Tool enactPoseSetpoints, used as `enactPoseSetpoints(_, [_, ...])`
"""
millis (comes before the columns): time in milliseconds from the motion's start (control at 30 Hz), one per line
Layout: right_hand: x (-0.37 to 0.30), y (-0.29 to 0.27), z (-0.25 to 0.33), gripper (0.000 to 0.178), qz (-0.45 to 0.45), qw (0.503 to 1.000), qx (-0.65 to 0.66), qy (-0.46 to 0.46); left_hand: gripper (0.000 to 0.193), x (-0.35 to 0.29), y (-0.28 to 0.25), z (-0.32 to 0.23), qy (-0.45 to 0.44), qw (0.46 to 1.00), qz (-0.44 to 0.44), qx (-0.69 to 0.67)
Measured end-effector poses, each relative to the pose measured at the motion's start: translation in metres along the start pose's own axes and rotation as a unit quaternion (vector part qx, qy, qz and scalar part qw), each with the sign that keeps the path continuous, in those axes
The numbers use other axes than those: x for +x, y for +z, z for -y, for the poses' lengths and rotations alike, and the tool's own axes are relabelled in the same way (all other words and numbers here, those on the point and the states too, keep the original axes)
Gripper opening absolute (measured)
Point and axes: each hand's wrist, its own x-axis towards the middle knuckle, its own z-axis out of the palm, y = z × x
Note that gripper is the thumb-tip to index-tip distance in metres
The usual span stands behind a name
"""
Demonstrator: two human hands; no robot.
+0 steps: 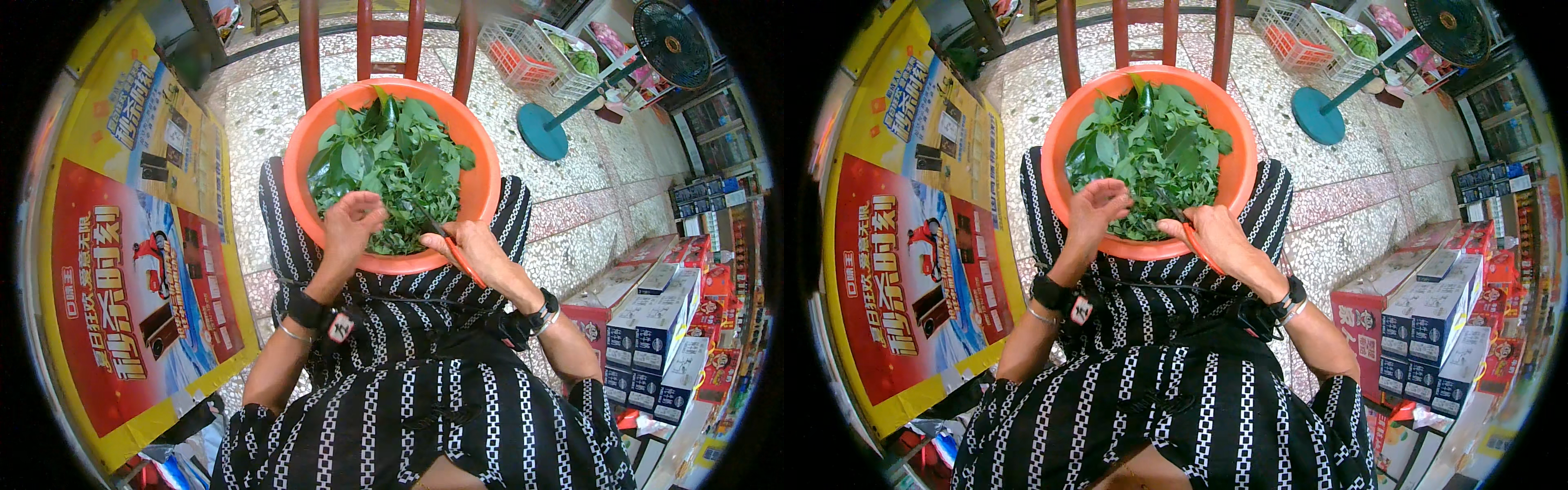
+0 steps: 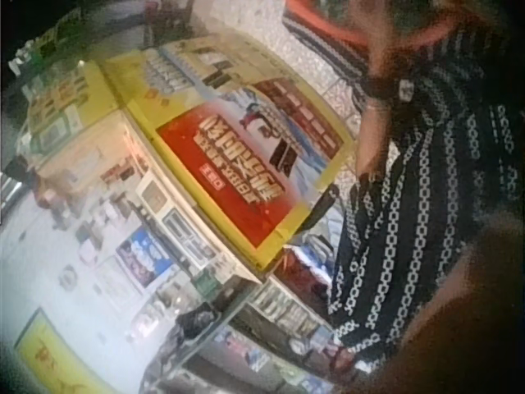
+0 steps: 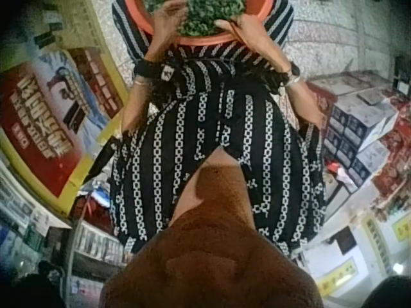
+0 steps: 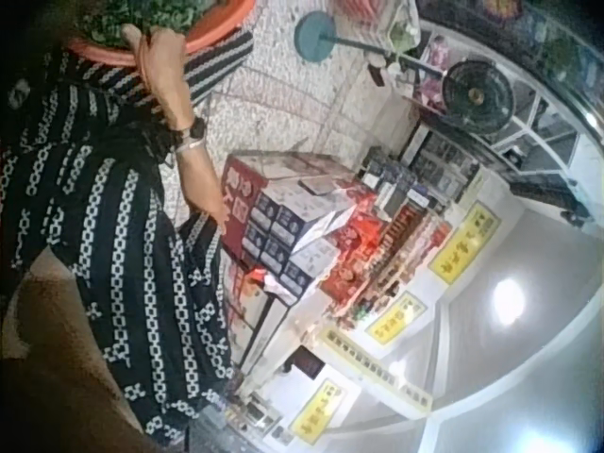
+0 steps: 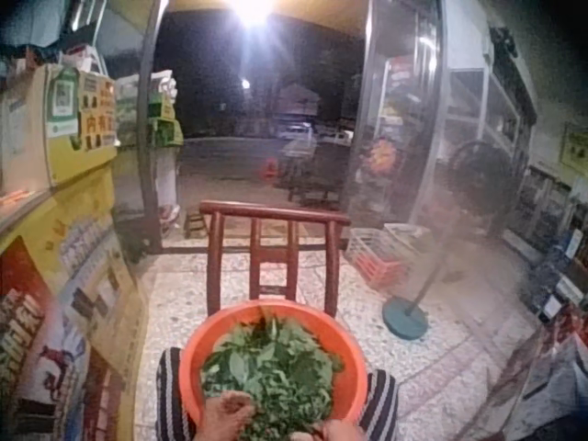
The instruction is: The person uses scissors to trim leaves into smaller pieces inside a red basin.
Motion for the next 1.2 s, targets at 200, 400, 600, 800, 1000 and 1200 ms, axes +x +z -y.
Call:
enactPoseSetpoints(200, [0.004, -0.006, -0.015, 0.057, 0.028, 0.998, 0.051, 0.023, 0.021, 0.045, -0.022, 0.015, 0.121, 0.862, -0.06, 0.488])
enactPoseSetpoints(400, [0.02, -0.017, -0.036, 0.052, 0.015, 0.995, 0.101, -0.002, 0.021, 0.067, -0.002, 0.023, 0.09, 0.766, -0.102, 0.628])
enactPoseSetpoints(600, [0.041, -0.028, -0.054, 0.047, 0.018, 0.991, 0.125, -0.036, 0.022, 0.055, -0.002, 0.001, -0.007, 0.838, -0.167, 0.52])
enactPoseSetpoints(800, [0.06, -0.019, -0.045, 0.039, 0.082, 0.961, 0.264, 0.002, 0.009, 0.002, 0.01, -0.005, 0.078, 0.923, -0.243, 0.29])
enactPoseSetpoints(1000, [0.062, 0.008, -0.036, 0.026, 0.093, 0.944, 0.316, 0.024, 0.011, -0.022, 0.045, 0.009, 0.15, 0.951, -0.186, 0.194])
enactPoseSetpoints(1200, [0.048, 0.016, -0.038, 0.022, 0.066, 0.947, 0.311, 0.045, 0.012, -0.021, 0.049, 0.011, 0.154, 0.976, -0.092, 0.126])
